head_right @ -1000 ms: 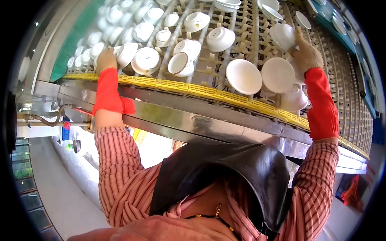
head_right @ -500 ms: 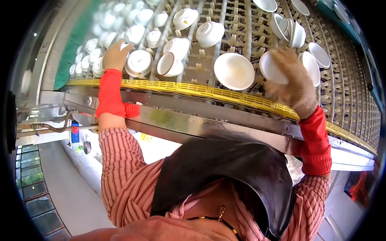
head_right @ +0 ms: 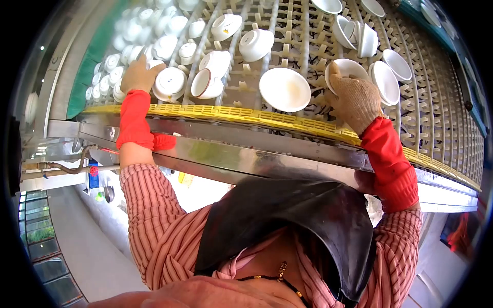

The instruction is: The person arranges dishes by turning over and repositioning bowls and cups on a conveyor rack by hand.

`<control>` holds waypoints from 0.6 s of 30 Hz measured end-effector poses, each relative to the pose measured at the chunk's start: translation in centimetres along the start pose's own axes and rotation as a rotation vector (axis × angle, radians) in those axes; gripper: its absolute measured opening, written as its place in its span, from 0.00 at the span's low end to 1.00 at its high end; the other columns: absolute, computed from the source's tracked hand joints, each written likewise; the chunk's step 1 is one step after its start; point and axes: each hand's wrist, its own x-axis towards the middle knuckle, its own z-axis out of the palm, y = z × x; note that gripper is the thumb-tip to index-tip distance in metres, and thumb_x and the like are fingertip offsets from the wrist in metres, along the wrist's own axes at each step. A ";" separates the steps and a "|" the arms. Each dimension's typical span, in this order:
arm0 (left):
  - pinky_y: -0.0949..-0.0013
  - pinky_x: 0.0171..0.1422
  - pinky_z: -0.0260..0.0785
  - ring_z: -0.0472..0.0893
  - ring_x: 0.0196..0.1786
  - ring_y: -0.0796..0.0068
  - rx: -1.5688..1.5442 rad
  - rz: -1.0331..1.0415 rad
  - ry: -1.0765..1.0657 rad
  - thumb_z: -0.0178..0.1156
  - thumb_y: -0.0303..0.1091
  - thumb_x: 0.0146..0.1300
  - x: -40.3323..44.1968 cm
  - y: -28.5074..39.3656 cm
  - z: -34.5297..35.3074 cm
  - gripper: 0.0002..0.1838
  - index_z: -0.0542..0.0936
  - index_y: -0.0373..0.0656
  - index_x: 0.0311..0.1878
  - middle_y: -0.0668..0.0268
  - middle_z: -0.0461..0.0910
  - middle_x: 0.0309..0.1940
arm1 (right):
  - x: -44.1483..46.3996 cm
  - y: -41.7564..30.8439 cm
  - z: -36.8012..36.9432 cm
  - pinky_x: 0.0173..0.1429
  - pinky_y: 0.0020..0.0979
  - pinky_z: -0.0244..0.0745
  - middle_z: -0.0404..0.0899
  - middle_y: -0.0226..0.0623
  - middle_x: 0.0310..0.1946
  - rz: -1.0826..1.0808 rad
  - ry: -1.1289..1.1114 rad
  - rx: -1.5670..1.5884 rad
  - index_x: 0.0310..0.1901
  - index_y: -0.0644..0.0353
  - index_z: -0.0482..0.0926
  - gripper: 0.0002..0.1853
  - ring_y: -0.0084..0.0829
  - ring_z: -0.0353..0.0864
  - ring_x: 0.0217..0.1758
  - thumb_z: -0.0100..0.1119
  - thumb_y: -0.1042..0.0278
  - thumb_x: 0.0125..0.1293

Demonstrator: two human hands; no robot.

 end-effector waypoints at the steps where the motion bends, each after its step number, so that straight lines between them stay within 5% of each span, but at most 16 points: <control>1: 0.40 0.66 0.79 0.86 0.66 0.39 0.010 -0.003 -0.005 0.71 0.70 0.67 -0.3 0.4 -0.3 0.42 0.82 0.43 0.70 0.45 0.89 0.62 | -0.2 0.7 0.0 0.57 0.49 0.88 0.91 0.55 0.50 0.022 -0.018 -0.017 0.78 0.62 0.76 0.34 0.55 0.93 0.51 0.70 0.56 0.75; 5: 0.40 0.68 0.77 0.85 0.68 0.39 -0.064 -0.116 -0.087 0.65 0.71 0.72 -1.1 0.2 -0.5 0.40 0.81 0.43 0.69 0.42 0.87 0.64 | 0.7 3.4 -1.4 0.58 0.45 0.89 0.92 0.51 0.53 -0.067 0.169 0.233 0.69 0.58 0.85 0.24 0.49 0.94 0.54 0.69 0.59 0.76; 7: 0.41 0.74 0.73 0.83 0.71 0.36 -0.174 -0.118 -0.088 0.58 0.73 0.75 0.1 -0.8 1.6 0.42 0.78 0.44 0.74 0.37 0.85 0.67 | 3.2 5.0 -2.8 0.65 0.43 0.89 0.91 0.50 0.60 -0.249 0.197 0.019 0.65 0.60 0.87 0.19 0.47 0.94 0.57 0.70 0.68 0.75; 10: 0.45 0.81 0.68 0.80 0.74 0.35 -0.286 -0.028 -0.173 0.50 0.63 0.83 2.0 -2.3 7.0 0.37 0.75 0.41 0.78 0.36 0.80 0.74 | 8.1 5.8 -2.5 0.64 0.48 0.90 0.90 0.53 0.62 -0.460 0.584 0.039 0.68 0.58 0.85 0.23 0.57 0.93 0.57 0.65 0.77 0.74; 13: 0.47 0.80 0.70 0.80 0.76 0.35 -0.481 -0.030 -0.082 0.49 0.68 0.80 0.8 -1.6 8.0 0.43 0.77 0.36 0.77 0.35 0.80 0.73 | 13.9 1.9 -3.3 0.64 0.50 0.88 0.88 0.54 0.63 -0.189 0.574 0.205 0.70 0.59 0.84 0.23 0.61 0.90 0.60 0.63 0.76 0.75; 14: 0.47 0.79 0.71 0.81 0.75 0.36 -0.579 0.057 0.013 0.52 0.63 0.80 0.9 -2.3 9.2 0.39 0.78 0.37 0.76 0.36 0.81 0.72 | 16.2 1.3 -2.8 0.65 0.49 0.87 0.88 0.53 0.64 -0.050 0.540 0.298 0.70 0.60 0.84 0.22 0.60 0.89 0.61 0.64 0.73 0.76; 16: 0.47 0.75 0.73 0.82 0.72 0.37 -0.647 0.215 0.156 0.56 0.52 0.81 1.2 -4.0 11.2 0.29 0.80 0.39 0.72 0.39 0.84 0.69 | 20.9 0.6 -1.9 0.47 0.47 0.83 0.87 0.46 0.38 -0.192 0.744 0.117 0.45 0.59 0.83 0.05 0.51 0.89 0.41 0.66 0.76 0.70; 17: 0.47 0.73 0.74 0.83 0.71 0.38 -0.615 0.286 0.200 0.57 0.46 0.81 1.1 -4.3 11.0 0.24 0.81 0.40 0.70 0.41 0.86 0.67 | 21.0 1.1 -1.3 0.48 0.47 0.84 0.89 0.47 0.41 -0.240 0.641 0.249 0.51 0.59 0.83 0.11 0.52 0.91 0.44 0.68 0.75 0.67; 18: 0.48 0.71 0.75 0.85 0.68 0.39 -0.462 0.335 0.184 0.58 0.40 0.81 -0.4 -3.0 7.9 0.20 0.82 0.41 0.68 0.43 0.87 0.64 | 21.9 3.8 1.2 0.67 0.50 0.85 0.88 0.53 0.65 -0.257 0.630 0.230 0.72 0.61 0.83 0.25 0.59 0.89 0.63 0.68 0.62 0.78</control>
